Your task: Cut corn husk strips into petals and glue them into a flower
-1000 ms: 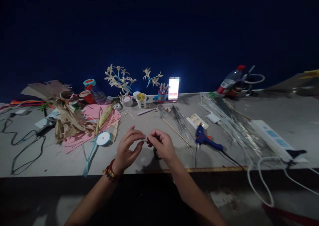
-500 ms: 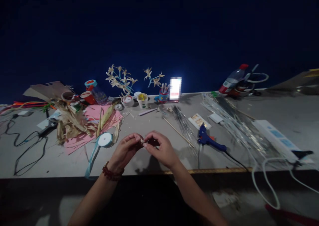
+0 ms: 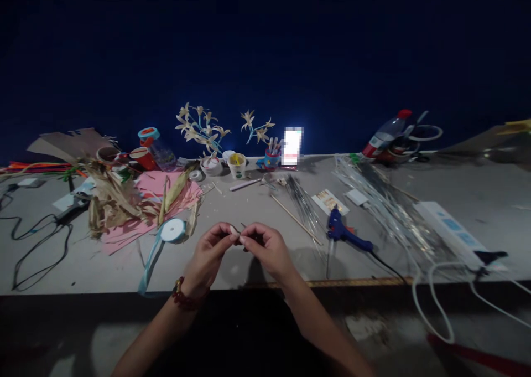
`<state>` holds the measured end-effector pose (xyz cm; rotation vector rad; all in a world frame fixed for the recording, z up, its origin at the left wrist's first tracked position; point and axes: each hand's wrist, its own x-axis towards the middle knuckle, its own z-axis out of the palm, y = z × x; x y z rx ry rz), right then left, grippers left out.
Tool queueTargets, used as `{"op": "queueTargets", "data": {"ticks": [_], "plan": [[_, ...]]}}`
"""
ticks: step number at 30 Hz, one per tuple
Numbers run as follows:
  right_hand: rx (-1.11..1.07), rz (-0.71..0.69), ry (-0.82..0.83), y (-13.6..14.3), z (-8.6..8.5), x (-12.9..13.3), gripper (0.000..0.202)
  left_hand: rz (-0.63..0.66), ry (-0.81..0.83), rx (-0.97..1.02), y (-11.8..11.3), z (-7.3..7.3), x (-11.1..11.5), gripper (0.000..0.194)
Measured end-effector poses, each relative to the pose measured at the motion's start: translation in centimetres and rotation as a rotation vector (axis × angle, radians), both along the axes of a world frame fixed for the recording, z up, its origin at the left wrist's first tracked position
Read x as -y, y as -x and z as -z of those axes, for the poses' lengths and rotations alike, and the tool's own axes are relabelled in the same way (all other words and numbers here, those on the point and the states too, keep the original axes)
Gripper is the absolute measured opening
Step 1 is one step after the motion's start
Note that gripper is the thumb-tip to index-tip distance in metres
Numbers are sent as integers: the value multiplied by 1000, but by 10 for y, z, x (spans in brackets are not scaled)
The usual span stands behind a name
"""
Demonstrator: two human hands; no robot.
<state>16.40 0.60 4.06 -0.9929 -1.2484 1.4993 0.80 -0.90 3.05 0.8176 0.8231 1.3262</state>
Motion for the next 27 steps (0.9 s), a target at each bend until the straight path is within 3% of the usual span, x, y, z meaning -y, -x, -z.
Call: {"op": "queueTargets", "data": {"ticks": [6,12,16,23,27], "plan": [[185,3,-82,-9,8,-4,23,9,50,-11,3,-1,-2,11],[940,-25,-378,-48,41,-8,13,55,192,133,8,-1,-13,18],[1222,-98,-467,-60,59,-2,23,76,242,175,12,1,-21,18],[1568,-123,-454,-49,48,-3,12,50,269,146,17,5,-28,18],[1634,-176,-360,-52,41,-7,5,40,261,150,18,5,-31,17]]}}
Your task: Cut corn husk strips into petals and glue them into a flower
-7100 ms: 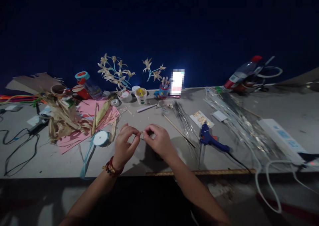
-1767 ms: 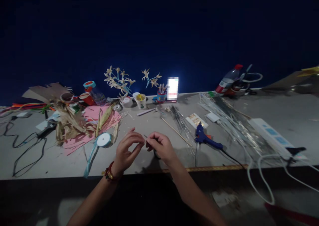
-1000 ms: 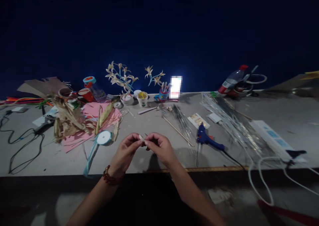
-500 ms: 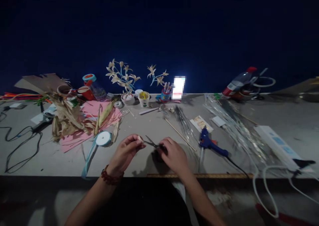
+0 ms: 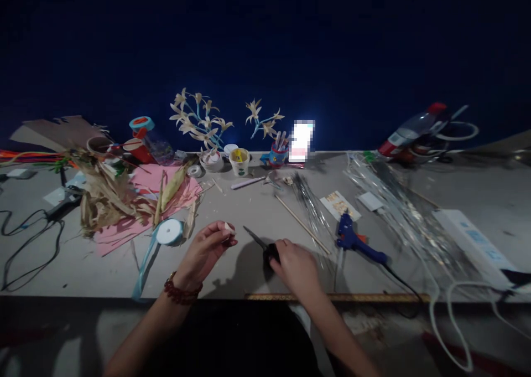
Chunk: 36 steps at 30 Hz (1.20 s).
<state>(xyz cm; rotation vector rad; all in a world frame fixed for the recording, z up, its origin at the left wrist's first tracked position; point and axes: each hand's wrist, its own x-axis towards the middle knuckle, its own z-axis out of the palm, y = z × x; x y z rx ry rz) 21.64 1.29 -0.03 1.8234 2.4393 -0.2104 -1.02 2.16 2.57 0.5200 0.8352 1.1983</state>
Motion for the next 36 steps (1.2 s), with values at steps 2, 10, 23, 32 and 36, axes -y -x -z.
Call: {"op": "queueTargets", "data": {"ticks": [2,10,23,32,36], "plan": [[-10,0,33,-4,-2,0,8,0,6,7,0,1,-1,18],[57,21,41,4,-6,3,10,-26,16,1,1,7,-3,19],[-1286,311,550,-9,4,-2,33,11,-12,-1,-2,-3,-2,13],[-876,36,312,-14,-21,11,29,66,-65,24,-4,-11,2,9],[-795,19,273,-12,-25,11,28,61,-86,-9,-4,-11,5,10]]}}
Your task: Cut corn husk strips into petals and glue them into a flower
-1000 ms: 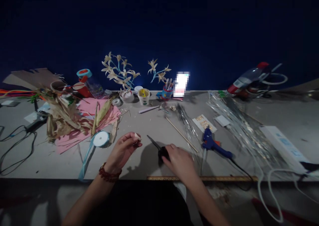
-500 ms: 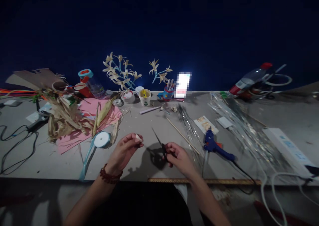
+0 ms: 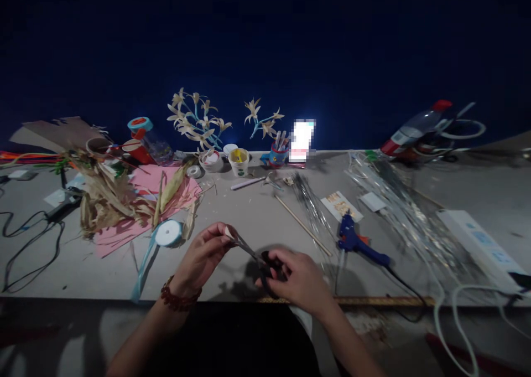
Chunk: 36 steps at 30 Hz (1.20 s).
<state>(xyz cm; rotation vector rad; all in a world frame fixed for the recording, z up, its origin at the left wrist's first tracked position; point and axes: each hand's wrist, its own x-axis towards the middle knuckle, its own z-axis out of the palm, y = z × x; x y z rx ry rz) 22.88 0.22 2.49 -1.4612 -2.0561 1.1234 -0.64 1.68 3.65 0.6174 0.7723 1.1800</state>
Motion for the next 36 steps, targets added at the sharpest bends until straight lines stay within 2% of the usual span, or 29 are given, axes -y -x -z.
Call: {"op": "queueTargets", "data": {"ticks": [11,20,28,36], "plan": [[28,-31,-43,2,-6,2,24,-18,-4,-29,-2,-8,2,18],[-1,-33,-15,6,-19,1,24,1,-30,-29,-1,-6,4,16],[-14,-34,-26,5,-12,2,22,-3,-34,-39,-1,-7,3,17],[-4,-40,-30,3,-13,0,19,-4,-53,-59,0,-8,5,16]]}}
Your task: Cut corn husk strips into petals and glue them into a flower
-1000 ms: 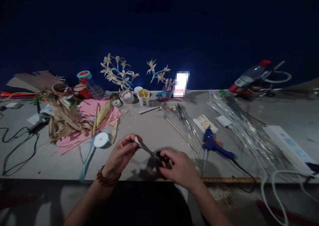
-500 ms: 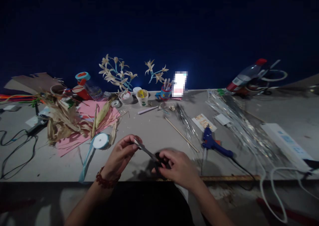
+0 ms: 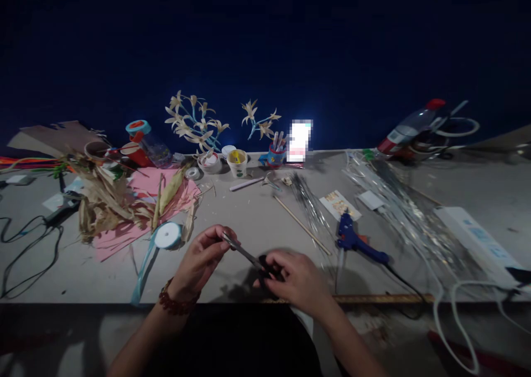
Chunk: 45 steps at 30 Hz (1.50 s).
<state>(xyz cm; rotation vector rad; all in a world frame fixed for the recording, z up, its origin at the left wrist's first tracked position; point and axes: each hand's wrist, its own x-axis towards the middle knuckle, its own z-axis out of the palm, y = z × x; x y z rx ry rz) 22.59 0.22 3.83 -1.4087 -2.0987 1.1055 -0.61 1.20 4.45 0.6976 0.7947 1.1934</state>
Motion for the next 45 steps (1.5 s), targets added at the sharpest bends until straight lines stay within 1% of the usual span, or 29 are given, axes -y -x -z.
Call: {"op": "queueTargets", "data": {"ticks": [4,7,12,16,18,20,21,22,24,26,28,31,34,37,41,45], "plan": [[18,8,-23,-2,7,0,18,-2,-2,-4,-1,-1,-1,16],[11,22,-20,-2,10,1,22,0,-45,-19,-1,-2,-1,13],[-9,20,-25,-1,7,2,29,-14,-120,-97,1,2,0,10],[-35,5,-49,-2,6,2,30,-6,-181,-165,2,3,1,9],[-106,47,-52,-2,8,2,27,-1,-222,-211,2,2,2,10],[-247,139,-39,2,9,1,21,16,-251,-277,2,0,3,11],[-332,181,-31,5,8,0,22,29,-263,-314,2,0,3,11],[-415,212,-24,9,5,-2,26,42,-275,-351,2,-1,3,11],[-538,224,-5,20,-2,-7,34,68,-301,-434,2,-1,4,11],[-619,197,56,32,-9,-13,39,80,-347,-528,2,-1,3,9],[-702,173,156,42,-13,-18,41,95,-404,-630,2,-1,3,7],[-779,193,297,52,-12,-25,40,114,-498,-760,1,-2,2,3],[-780,250,364,56,-7,-29,43,113,-560,-837,0,-4,2,5],[-780,281,378,56,-4,-30,44,114,-555,-829,0,-4,1,6],[-821,309,376,53,-3,-27,42,111,-507,-733,2,-4,0,5],[-821,288,388,49,-3,-26,42,132,-510,-695,3,-7,-1,7]]}}
